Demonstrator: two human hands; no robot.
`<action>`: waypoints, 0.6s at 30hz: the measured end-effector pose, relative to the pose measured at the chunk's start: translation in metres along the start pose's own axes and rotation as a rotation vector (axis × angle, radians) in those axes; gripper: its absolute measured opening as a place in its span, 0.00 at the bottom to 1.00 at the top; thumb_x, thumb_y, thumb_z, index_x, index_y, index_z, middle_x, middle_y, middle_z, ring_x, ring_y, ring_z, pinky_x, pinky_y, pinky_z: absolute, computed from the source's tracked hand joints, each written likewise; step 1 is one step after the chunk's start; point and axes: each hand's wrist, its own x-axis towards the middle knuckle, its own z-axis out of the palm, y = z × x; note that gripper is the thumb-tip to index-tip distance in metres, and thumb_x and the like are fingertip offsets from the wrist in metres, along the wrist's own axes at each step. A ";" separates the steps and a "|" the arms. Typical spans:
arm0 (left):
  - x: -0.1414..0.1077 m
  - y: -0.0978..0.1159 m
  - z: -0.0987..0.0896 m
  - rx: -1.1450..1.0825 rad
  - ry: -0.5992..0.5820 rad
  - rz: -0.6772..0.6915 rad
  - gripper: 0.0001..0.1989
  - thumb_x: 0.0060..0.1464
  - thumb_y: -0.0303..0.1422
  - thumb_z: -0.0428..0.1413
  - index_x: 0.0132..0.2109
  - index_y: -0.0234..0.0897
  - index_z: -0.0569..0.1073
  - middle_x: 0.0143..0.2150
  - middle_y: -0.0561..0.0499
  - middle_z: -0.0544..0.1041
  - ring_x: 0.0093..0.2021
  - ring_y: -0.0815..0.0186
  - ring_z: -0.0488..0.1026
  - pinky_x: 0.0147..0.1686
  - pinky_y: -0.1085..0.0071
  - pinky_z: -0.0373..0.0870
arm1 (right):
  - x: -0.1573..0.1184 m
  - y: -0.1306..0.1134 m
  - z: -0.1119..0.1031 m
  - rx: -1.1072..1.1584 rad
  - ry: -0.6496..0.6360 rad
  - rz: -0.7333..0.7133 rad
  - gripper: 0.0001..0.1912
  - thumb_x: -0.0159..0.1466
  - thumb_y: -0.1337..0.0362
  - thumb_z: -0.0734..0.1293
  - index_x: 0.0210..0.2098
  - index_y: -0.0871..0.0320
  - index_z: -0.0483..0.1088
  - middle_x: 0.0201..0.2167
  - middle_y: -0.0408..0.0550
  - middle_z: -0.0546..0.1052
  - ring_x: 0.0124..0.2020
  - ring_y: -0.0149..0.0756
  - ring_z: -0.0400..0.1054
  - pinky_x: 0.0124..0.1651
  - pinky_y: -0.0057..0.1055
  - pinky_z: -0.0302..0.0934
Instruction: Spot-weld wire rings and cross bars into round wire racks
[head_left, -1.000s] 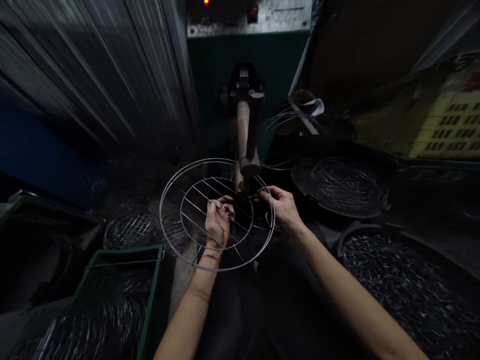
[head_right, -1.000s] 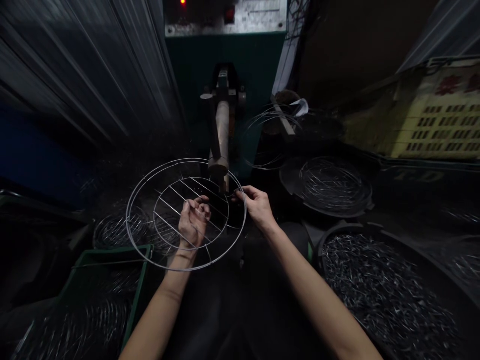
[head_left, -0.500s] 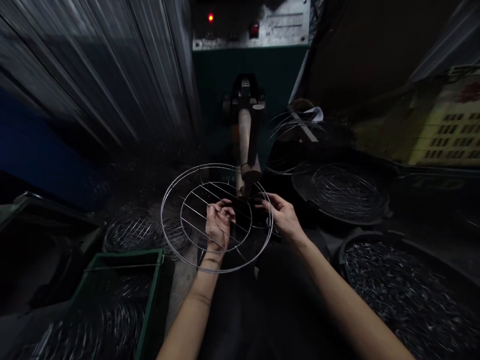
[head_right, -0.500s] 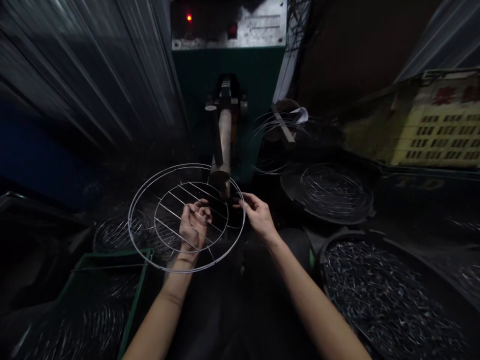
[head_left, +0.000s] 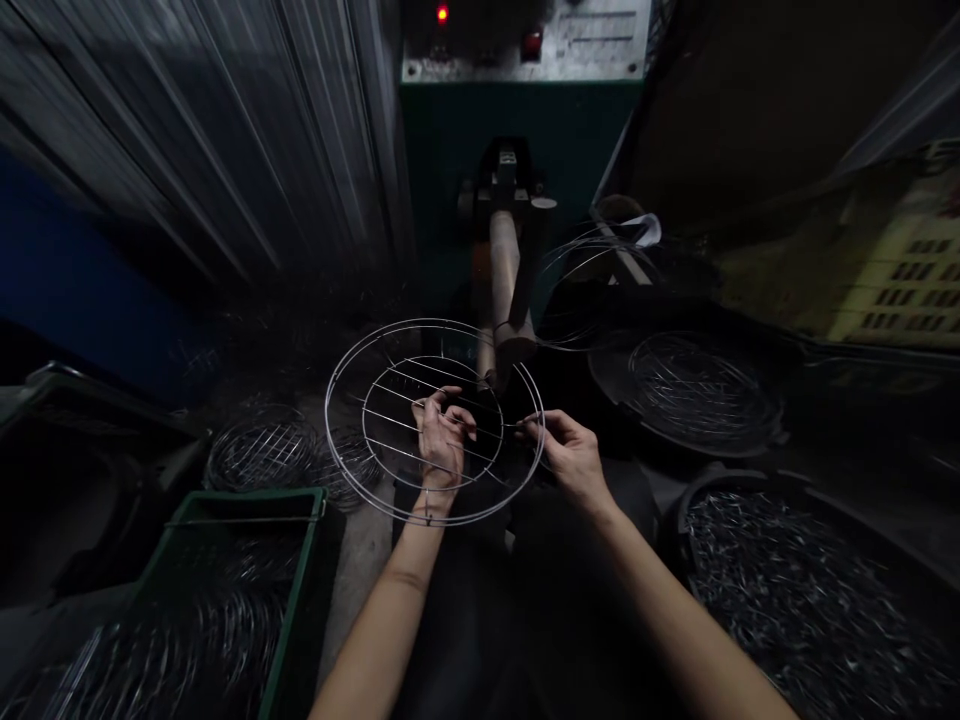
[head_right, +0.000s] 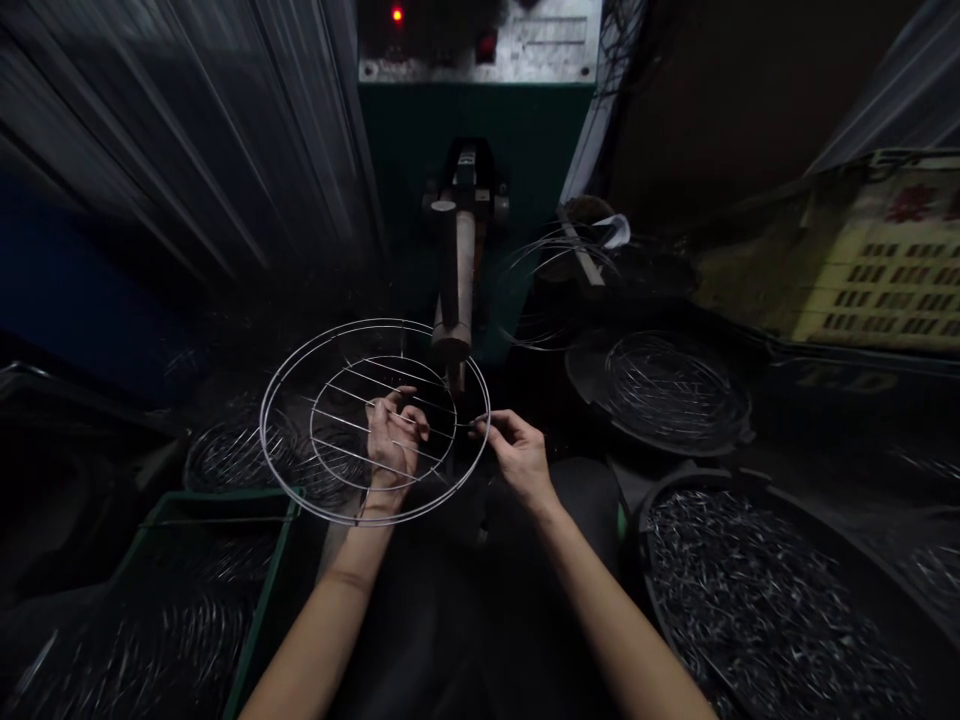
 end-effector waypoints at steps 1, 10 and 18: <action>-0.001 -0.001 0.001 0.009 0.007 0.002 0.10 0.57 0.40 0.47 0.34 0.39 0.57 0.42 0.50 0.68 0.23 0.73 0.67 0.17 0.77 0.60 | 0.000 0.000 0.001 0.002 0.018 -0.001 0.13 0.51 0.55 0.71 0.29 0.57 0.71 0.28 0.44 0.76 0.28 0.34 0.72 0.39 0.35 0.68; 0.000 -0.005 0.009 0.094 0.086 0.090 0.09 0.58 0.40 0.45 0.37 0.38 0.60 0.42 0.49 0.69 0.22 0.76 0.63 0.18 0.77 0.58 | 0.008 -0.007 0.005 -0.060 0.084 -0.046 0.15 0.53 0.52 0.69 0.31 0.57 0.69 0.28 0.45 0.75 0.27 0.33 0.71 0.36 0.33 0.68; -0.001 -0.004 0.008 0.082 0.068 0.076 0.09 0.58 0.40 0.46 0.36 0.39 0.58 0.43 0.50 0.70 0.21 0.77 0.64 0.18 0.77 0.59 | 0.005 -0.006 0.000 -0.018 0.064 -0.015 0.14 0.52 0.54 0.70 0.31 0.57 0.70 0.29 0.44 0.75 0.28 0.33 0.72 0.37 0.33 0.67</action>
